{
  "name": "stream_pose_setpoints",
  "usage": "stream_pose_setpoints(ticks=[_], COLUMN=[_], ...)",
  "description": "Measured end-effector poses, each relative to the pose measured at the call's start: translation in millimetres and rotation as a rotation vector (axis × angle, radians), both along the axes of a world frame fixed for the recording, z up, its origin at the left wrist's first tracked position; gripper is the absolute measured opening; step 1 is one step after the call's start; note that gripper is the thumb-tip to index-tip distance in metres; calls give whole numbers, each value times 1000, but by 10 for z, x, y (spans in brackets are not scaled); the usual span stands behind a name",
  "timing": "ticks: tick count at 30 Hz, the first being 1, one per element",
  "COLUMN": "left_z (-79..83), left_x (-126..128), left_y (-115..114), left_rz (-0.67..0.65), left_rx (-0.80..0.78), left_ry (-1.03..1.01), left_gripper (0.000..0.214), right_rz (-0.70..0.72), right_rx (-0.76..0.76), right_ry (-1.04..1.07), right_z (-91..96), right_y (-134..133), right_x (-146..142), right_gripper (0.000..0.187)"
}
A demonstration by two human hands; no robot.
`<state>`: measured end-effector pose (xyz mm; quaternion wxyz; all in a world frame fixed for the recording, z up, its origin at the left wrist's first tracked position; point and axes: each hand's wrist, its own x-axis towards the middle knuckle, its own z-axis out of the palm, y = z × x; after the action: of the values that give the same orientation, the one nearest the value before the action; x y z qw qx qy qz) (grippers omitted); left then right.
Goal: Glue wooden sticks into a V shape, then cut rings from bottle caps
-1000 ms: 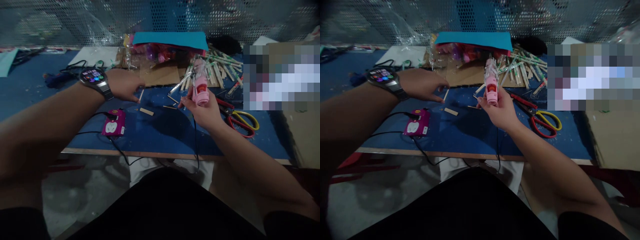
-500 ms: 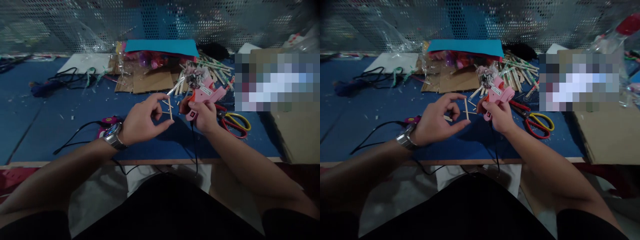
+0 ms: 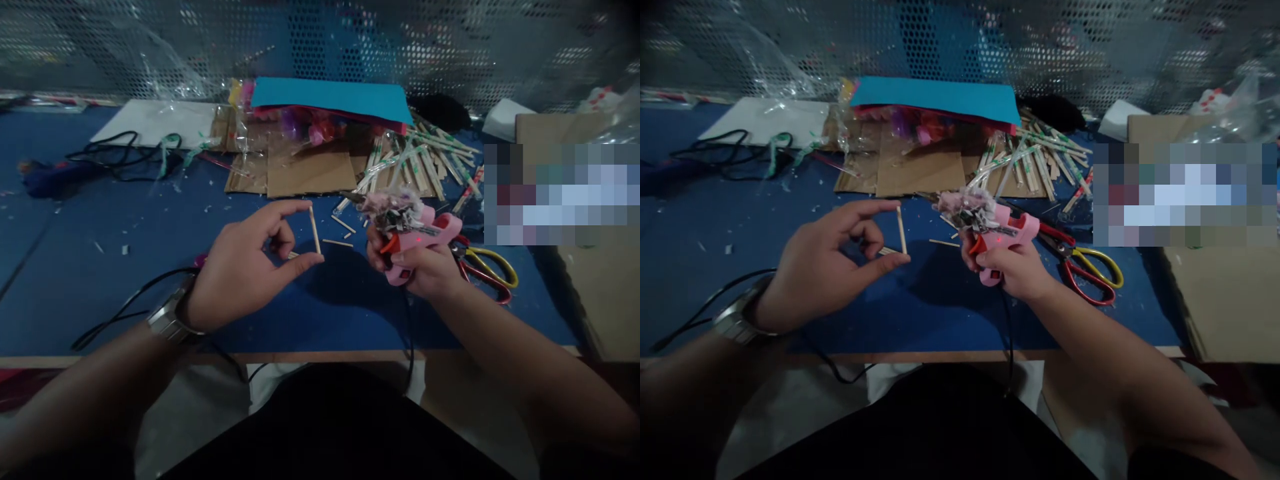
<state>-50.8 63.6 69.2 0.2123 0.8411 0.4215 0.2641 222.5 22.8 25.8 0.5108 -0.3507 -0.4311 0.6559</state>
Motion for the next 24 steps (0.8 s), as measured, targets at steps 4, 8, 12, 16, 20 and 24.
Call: stream_pose_setpoints(ticks=[4, 8, 12, 16, 20, 24], left_z=[-61, -103, -155, -196, -146, -108], left_x=[1, 21, 0, -15, 11, 20], left_y=[10, -26, 3, 49, 45, 31], left_rz=[-28, -76, -119, -137, -149, -130], left_rx=[59, 143, 180, 109, -14, -24], left_ry=[-64, -162, -240, -388, -453, -449], left_gripper=[63, 66, 66, 66, 56, 49], right_rz=[30, 22, 22, 18, 26, 43], right_rx=[-46, -69, -91, -113, -109, -78], right_ry=[-19, -44, -88, -139, -174, -196], right_z=[17, 39, 32, 11, 10, 26], right_y=[-53, -104, -125, -148, -180, -193], right_x=[30, 32, 27, 53, 79, 61], right_gripper=[27, 34, 36, 38, 36, 37])
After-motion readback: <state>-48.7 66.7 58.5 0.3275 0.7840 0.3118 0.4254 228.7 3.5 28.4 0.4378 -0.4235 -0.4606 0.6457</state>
